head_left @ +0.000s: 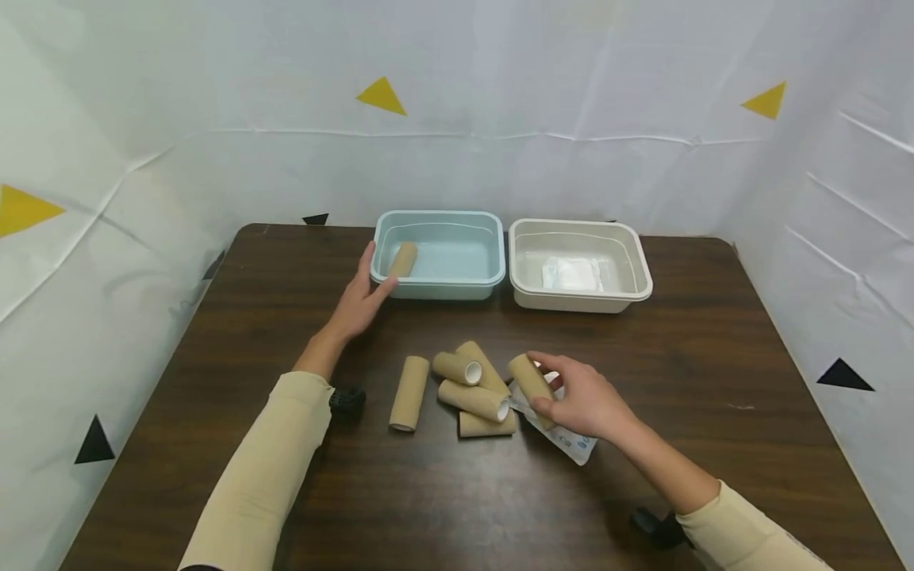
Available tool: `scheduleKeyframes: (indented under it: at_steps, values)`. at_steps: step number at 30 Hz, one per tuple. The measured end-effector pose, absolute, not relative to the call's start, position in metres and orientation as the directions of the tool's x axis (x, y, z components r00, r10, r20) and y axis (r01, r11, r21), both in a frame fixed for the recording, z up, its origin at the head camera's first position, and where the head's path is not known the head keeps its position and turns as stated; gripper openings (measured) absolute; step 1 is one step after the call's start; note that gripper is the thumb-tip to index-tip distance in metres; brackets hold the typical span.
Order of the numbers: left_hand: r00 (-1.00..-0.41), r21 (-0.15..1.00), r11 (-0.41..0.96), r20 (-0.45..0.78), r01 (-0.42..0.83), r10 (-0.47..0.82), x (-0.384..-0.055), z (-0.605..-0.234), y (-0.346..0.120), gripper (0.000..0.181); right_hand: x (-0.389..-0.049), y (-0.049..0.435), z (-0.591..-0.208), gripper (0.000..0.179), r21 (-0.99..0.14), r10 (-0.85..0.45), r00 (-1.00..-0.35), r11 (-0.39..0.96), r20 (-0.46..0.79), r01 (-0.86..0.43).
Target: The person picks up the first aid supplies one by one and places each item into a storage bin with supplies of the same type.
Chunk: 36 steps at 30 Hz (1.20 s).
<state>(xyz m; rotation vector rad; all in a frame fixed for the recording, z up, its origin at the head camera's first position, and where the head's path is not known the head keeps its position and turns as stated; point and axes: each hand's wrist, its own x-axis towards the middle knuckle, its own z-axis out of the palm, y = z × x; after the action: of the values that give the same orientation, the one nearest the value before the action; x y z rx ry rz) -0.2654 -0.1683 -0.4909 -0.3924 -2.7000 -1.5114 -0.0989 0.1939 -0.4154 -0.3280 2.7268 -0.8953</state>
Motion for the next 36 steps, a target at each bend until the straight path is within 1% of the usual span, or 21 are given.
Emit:
scheduleKeyframes:
  at_steps: [5, 10, 14, 20, 24, 29, 36]
  values:
    - [-0.967, 0.838, 0.498, 0.132, 0.225, 0.216, -0.267, -0.491, -0.170, 0.077, -0.104, 0.197, -0.406, 0.060, -0.668, -0.301, -0.945, 0.731, -0.131, -0.140]
    - [-0.967, 0.841, 0.491, 0.134, 0.228, 0.219, -0.268, -0.490, -0.170, 0.078, -0.115, 0.199, -0.401, 0.060, -0.763, -0.314, -0.942, 0.636, -0.114, -0.120]
    - [-0.966, 0.845, 0.482, 0.139, 0.231, 0.218, -0.268, -0.490, -0.170, 0.078, -0.129, 0.196, -0.395, 0.063, -0.839, -0.305, -0.943, 0.542, -0.136, -0.055]
    - [-0.966, 0.845, 0.480, 0.150, 0.237, 0.213, -0.268, -0.490, -0.171, 0.077, -0.159, 0.184, -0.387, 0.067, -0.925, -0.238, -0.943, 0.353, -0.234, 0.140]
    - [-0.967, 0.845, 0.482, 0.143, 0.231, 0.213, -0.268, -0.491, -0.170, 0.077, -0.179, 0.174, -0.385, 0.068, -0.948, -0.192, -0.944, 0.227, -0.268, 0.223]
    - [-0.966, 0.846, 0.480, 0.147, 0.233, 0.212, -0.269, -0.489, -0.169, 0.077, -0.203, 0.160, -0.383, 0.068, -0.961, -0.155, -0.952, 0.118, -0.265, 0.249]
    - [-0.968, 0.850, 0.475, 0.144, 0.228, 0.207, -0.270, -0.490, -0.166, 0.075, -0.230, 0.144, -0.382, 0.067, -0.959, -0.093, -0.955, 0.012, -0.282, 0.282]
